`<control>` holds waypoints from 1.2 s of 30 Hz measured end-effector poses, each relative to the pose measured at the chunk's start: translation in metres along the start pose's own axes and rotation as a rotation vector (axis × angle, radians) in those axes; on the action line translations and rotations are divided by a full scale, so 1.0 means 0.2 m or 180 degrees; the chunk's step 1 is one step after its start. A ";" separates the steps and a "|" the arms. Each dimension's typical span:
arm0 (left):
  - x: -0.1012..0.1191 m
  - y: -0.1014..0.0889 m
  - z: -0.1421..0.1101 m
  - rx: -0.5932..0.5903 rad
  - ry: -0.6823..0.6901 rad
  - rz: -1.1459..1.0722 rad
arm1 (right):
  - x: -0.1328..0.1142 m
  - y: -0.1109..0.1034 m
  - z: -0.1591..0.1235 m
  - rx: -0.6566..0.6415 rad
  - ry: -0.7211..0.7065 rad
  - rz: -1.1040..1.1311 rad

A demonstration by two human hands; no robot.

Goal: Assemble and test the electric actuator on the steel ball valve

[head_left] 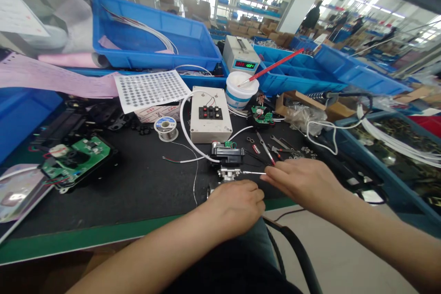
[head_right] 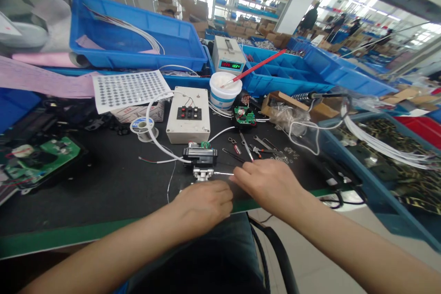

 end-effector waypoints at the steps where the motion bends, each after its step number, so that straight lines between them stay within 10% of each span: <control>1: 0.00 0.01 0.00 0.0024 0.0003 0.0005 | -0.02 -0.01 0.04 -0.0398 0.0045 -0.0099; 5: -0.04 0.09 0.03 0.0124 -0.0217 -0.0122 | -0.10 0.01 0.19 -0.1985 0.0321 -0.0169; 8: -0.07 0.13 0.06 0.0121 -0.0380 -0.0231 | -0.15 0.00 0.28 -0.2288 0.0367 -0.0225; 11: -0.07 0.10 0.06 0.0112 -0.0410 -0.0298 | -0.15 0.00 0.28 -0.1921 0.0180 -0.0261; 15: -0.01 -0.01 0.01 0.0381 -0.0033 -0.0231 | -0.11 -0.02 0.16 -0.0420 -0.0311 -0.0096; 22: 0.01 -0.03 -0.02 0.0402 0.0205 -0.0309 | 0.02 0.25 -0.04 0.0988 0.0079 0.0876; 26: 0.00 -0.02 -0.01 0.0296 0.0147 -0.0246 | 0.03 0.29 -0.03 0.0678 0.0090 0.0977; 36: 0.00 -0.01 0.00 0.0277 0.0051 -0.0194 | -0.06 -0.06 0.12 -0.0474 -0.0100 -0.0005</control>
Point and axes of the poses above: each hand's wrist, its own z-axis towards the middle knuckle, its own y-axis out of the palm, x = y × z, the point moved 10 cm from there along z, towards the middle knuckle, and after that the axes turned 6 degrees about -x, right-handed, at the moved point
